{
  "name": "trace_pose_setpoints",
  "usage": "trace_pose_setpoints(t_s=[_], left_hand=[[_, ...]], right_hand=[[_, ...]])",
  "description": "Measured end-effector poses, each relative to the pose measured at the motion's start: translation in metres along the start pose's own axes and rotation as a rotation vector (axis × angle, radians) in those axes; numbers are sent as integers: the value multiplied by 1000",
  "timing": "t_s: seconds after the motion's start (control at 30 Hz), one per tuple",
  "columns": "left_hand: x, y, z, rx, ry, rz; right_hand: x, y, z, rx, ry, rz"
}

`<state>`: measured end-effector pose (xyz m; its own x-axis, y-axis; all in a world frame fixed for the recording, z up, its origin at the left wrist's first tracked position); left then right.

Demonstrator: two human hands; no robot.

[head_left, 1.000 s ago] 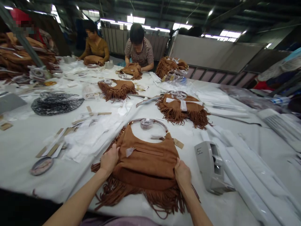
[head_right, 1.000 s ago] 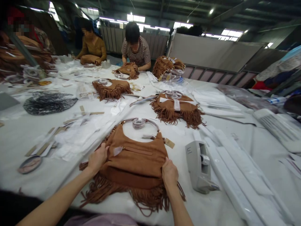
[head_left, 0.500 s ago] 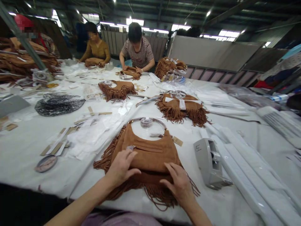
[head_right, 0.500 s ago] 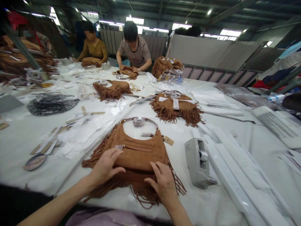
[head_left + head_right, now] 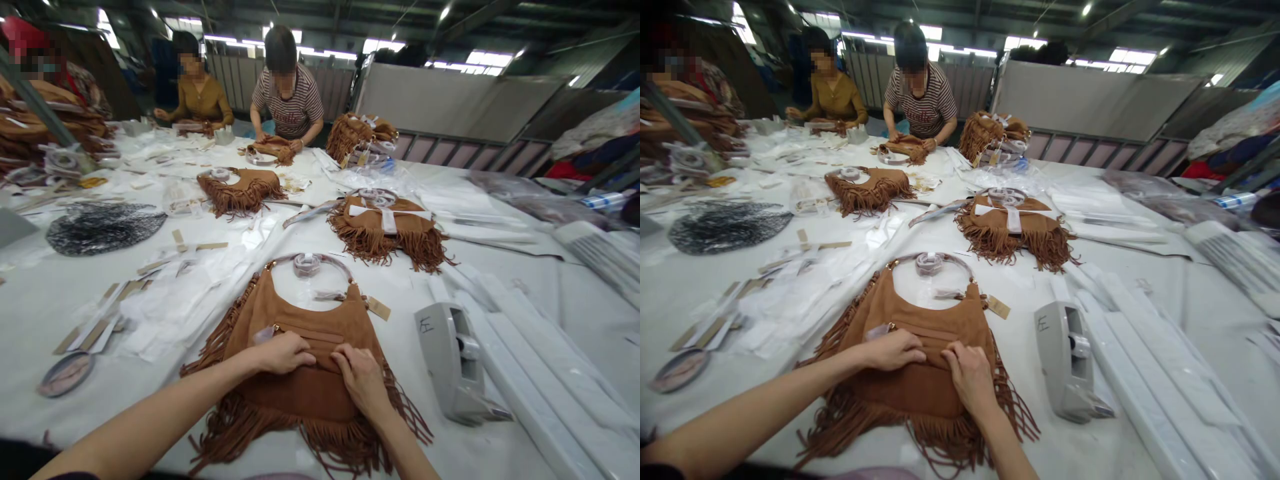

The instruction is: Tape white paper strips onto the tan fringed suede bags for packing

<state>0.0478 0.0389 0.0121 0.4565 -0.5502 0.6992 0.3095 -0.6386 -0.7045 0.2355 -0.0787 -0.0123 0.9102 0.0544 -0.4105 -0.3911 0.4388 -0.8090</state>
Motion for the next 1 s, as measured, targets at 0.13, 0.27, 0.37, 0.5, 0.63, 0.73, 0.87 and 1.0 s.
trace_pose_setpoints(t_s=[0.13, 0.27, 0.37, 0.5, 0.63, 0.73, 0.87, 1.0], left_hand=[[-11, -5, 9, -165, -89, -295], [-17, -8, 11, -225, -113, -429], [-19, -6, 9, -244, -97, -493], [-23, 0, 10, -226, -46, -491], [-21, 1, 12, -181, -24, -430], [-9, -13, 4, -32, -28, -371], [2, -26, -41, 317, 24, -81], [-21, -1, -110, 547, 33, 240]], right_hand=[[6, 3, 8, 77, 44, 93], [-1, -10, 1, 178, -227, 105], [-8, -17, -12, 197, -292, -26], [-15, -10, -21, 99, -215, -132], [-14, -2, -17, 1, -195, -88], [-11, 0, -12, 18, -218, -63], [-4, -4, -13, 105, -226, 2], [9, -23, -22, 217, -170, 130]])
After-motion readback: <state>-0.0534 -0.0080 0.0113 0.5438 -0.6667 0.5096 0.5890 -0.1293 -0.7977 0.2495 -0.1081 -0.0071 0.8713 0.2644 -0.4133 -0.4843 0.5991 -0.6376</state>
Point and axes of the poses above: each hand's wrist, its own z-axis towards the middle knuckle, its own y-axis out of the palm, x = y × z, the point moved 1 cm from there along z, towards the middle knuckle, and after that the axes turned 13 degrees about x, right-handed, at the moved point
